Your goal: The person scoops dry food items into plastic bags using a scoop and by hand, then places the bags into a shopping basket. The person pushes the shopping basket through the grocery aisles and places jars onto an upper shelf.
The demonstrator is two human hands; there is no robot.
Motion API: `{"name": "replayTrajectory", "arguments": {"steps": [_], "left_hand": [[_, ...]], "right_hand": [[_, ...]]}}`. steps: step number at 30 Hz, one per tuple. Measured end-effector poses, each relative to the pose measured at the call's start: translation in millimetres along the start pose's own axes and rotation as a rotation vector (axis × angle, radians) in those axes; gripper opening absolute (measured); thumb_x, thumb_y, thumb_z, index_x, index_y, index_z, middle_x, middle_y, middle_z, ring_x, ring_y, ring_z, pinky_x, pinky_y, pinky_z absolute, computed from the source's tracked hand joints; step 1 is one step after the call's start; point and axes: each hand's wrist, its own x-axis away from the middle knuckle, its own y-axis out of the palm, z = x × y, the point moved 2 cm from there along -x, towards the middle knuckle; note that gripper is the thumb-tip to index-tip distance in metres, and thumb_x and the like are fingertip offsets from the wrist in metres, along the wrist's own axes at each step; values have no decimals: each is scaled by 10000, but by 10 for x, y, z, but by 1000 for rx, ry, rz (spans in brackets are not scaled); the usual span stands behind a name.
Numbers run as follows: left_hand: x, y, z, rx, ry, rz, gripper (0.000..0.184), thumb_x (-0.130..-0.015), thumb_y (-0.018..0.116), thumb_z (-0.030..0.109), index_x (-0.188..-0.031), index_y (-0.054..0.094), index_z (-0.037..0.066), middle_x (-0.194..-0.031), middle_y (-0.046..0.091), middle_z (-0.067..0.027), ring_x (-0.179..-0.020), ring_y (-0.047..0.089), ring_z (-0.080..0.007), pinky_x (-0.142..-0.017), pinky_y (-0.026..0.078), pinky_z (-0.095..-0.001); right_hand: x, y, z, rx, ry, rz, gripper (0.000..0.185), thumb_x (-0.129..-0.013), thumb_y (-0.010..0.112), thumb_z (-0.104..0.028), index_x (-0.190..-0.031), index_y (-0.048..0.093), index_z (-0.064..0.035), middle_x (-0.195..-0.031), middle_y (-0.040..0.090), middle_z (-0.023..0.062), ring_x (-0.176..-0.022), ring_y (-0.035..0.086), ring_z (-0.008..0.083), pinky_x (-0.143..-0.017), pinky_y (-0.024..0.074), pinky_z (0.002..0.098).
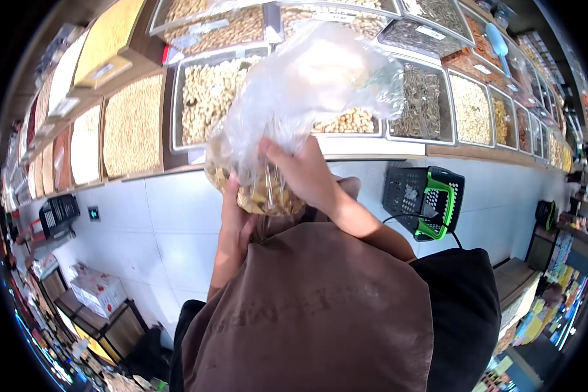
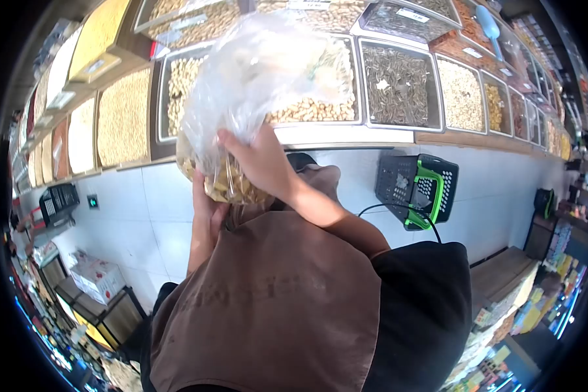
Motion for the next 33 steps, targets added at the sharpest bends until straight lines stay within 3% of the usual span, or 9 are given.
{"name": "replayTrajectory", "arguments": {"steps": [7,9,12,15,18,22,26,30,33], "left_hand": [[-586,-134,153,6,108,-151,956,-833,759,400,-1545,184,119,-1511,335,-167,-1369,395,-304,-1089,404,-468],[-716,13,355,-512,455,-190,1129,-732,853,358,-1558,125,109,-1531,293,-183,-1395,354,-306,-1104,376,-451],[-892,215,462,-739,316,-471,1247,-663,884,276,-1567,45,95,-1502,346,-213,-1351,422,-300,-1111,364,-427],[-1456,294,252,-442,-372,-589,1068,-704,843,246,-1537,205,46,-1451,442,-202,-1277,499,-275,-1089,386,-399],[-1213,898,344,-1152,26,-1239,728,-803,772,232,-1409,441,1,-1362,540,-171,-1208,536,-226,-1029,429,-363],[-940,1413,23,-1198,169,-1409,435,-886,672,167,-1267,569,-15,-1203,629,-136,-1104,576,-184,-952,460,-327],[-529,1618,-568,-946,-265,-1195,451,-875,711,183,-1259,567,-6,-1144,638,-91,-996,617,-174,-920,480,-335],[115,1812,-1137,-1115,-493,-1593,737,-751,863,277,-1332,504,2,-1185,615,-104,-1137,569,-198,-981,464,-363],[542,1858,-1767,-1314,54,-1922,756,-717,878,309,-1312,523,7,-1225,583,-95,-1132,548,-191,-973,457,-329]], "right_hand": [[-25,-183,206,358,117,145,170,-965,601,-120,-1010,641,38,-879,676,62,-804,608,125,-725,486,304],[63,-270,450,579,-118,185,159,-940,587,-100,-955,641,49,-881,688,128,-798,641,219,-726,496,341],[329,-275,33,762,100,109,195,-916,527,-113,-959,654,29,-961,663,219,-879,637,359,-789,510,420],[743,-451,167,642,445,132,307,-925,558,-220,-1178,632,-62,-1141,656,173,-1025,625,348,-930,474,444],[1250,-533,330,1110,387,132,272,-949,534,-196,-1133,639,-26,-1103,674,152,-948,642,319,-849,499,432],[1371,-619,-179,420,406,659,254,-990,563,-181,-1103,639,34,-1016,688,84,-894,641,163,-764,513,334],[1905,-703,-328,-25,14,982,309,-1011,569,-217,-920,695,50,-794,712,87,-742,672,162,-672,533,299],[2617,-910,-393,123,-29,1064,262,-945,638,-172,-917,681,85,-835,711,146,-788,674,180,-703,520,306],[3210,-1263,-113,629,-307,989,221,-833,694,-139,-870,672,78,-825,670,218,-819,667,276,-715,506,368]]}}
